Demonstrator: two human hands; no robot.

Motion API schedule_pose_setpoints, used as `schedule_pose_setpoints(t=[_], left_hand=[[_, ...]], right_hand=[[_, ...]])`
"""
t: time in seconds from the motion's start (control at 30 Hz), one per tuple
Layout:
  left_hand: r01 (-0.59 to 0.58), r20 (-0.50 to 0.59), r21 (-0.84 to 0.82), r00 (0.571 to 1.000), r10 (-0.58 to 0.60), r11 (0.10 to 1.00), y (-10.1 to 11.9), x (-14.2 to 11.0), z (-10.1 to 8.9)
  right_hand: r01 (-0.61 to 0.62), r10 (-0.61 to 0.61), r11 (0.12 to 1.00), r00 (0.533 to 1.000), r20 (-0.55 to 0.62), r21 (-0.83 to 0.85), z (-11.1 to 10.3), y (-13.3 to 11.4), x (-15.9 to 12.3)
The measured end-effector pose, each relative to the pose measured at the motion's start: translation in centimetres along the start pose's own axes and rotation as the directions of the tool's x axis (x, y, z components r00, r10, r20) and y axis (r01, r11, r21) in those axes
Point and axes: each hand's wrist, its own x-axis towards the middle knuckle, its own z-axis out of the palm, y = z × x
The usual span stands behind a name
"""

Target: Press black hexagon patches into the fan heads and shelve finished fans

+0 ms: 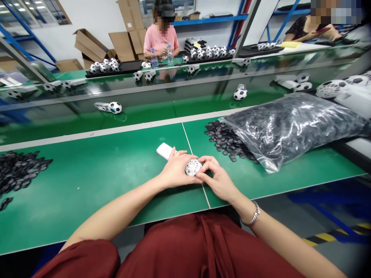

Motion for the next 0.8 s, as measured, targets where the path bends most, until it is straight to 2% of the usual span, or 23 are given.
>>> schedule_pose_setpoints(t=[0.27,0.43,0.63,0.73,0.8], left_hand=[[-0.120,0.138,-0.026,0.983,0.123,0.992,-1.4,-0.1,-0.7],[-0.082,0.047,-0.018,0.995,0.083,0.996,-0.9,-0.2,-0.4],[-0.066,0.040,-0.041,0.997,0.068,0.997,-0.3,-0.2,-0.4],[-0.055,0.039,-0.044,0.998,0.057,0.998,-0.1,-0.2,-0.6],[-0.045,0.032,-0.044,0.998,0.046,0.998,-0.1,-0.2,-0.6]], right_hand=[[-0.015,0.017,0.999,0.998,-0.054,0.033,0.7,0.4,-0.6],[0.008,-0.010,1.000,0.996,-0.085,-0.027,1.0,0.2,-0.6],[0.001,-0.008,0.998,0.992,-0.124,-0.059,1.2,0.4,-0.4],[-0.047,0.053,0.998,0.991,-0.120,0.052,1.2,0.6,-0.3],[-0.088,0.099,0.986,0.993,-0.071,0.145,1.1,0.7,-0.1]])
